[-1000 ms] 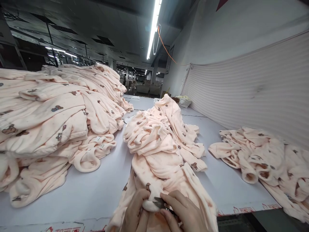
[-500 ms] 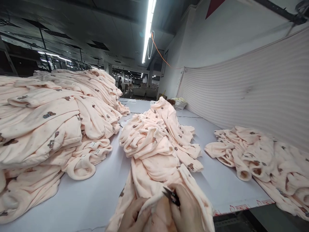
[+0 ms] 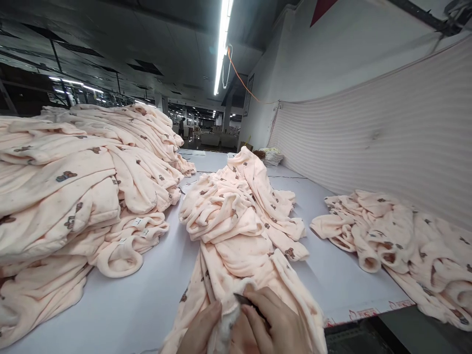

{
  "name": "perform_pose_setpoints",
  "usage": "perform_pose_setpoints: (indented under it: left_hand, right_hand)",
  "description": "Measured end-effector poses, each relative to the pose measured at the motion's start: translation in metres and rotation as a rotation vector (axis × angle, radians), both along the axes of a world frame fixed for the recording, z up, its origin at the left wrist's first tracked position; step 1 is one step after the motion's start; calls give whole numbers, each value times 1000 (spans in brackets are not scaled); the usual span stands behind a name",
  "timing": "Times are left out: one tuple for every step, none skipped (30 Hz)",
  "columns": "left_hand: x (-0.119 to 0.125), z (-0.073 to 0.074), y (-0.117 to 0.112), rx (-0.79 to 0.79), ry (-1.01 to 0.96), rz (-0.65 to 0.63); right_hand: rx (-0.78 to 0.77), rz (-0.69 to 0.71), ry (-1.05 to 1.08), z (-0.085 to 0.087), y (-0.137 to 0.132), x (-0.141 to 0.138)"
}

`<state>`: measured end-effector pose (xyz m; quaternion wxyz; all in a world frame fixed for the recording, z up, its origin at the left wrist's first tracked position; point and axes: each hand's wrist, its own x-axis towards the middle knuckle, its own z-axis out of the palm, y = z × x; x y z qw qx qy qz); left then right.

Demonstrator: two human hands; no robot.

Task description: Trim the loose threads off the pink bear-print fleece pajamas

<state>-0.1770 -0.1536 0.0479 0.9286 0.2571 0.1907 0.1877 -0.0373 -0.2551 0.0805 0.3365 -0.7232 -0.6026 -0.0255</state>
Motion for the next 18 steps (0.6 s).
perform_pose_setpoints:
  left_hand:
    - [-2,2,0,48,14,-9]
    - [-4,4,1,101,26,-19]
    - [-5,6,1,144,35,-30]
    - [-7,8,2,166,41,-39]
    - [-7,11,2,177,41,-51]
    - [-7,14,1,182,36,-62]
    - [-6,17,1,188,25,-70]
    - [-4,20,0,200,10,-74]
    - [-2,23,-1,212,-6,-74]
    - [0,26,-2,216,-22,-71]
    - [2,29,-3,209,-38,-64]
    - [3,31,-4,193,-55,-59]
    - [4,33,-4,173,-70,-58]
    - [5,34,-5,154,-84,-55]
    - [5,35,-5,148,-91,-45]
    - [4,35,-4,156,-91,-39]
    - [3,34,-3,173,-82,-40]
    - [3,33,-1,191,-67,-53]
  right_hand:
    - [10,-14,36,0,1,0]
    - [17,-18,70,1,2,0]
    - [13,-9,94,1,2,0]
    - [4,4,102,2,1,0]
    - [-13,13,103,3,1,1]
    - [-28,11,108,3,0,2]
    - [-37,-2,123,3,-1,4]
    - [-33,-25,150,2,-3,5]
    - [-18,-50,185,1,-4,7]
    - [-4,-62,219,0,-6,8]
    - [3,-58,248,-2,-7,9]
    - [2,-47,267,-3,-8,9]
    - [-10,-31,278,-3,-9,9]
    - [-27,-18,288,-4,-9,9]
    - [-42,-10,301,-3,-8,10]
    - [-46,-11,319,-3,-8,10]
    - [-36,-22,342,-3,-8,12]
    - [-16,-42,367,-4,-9,13]
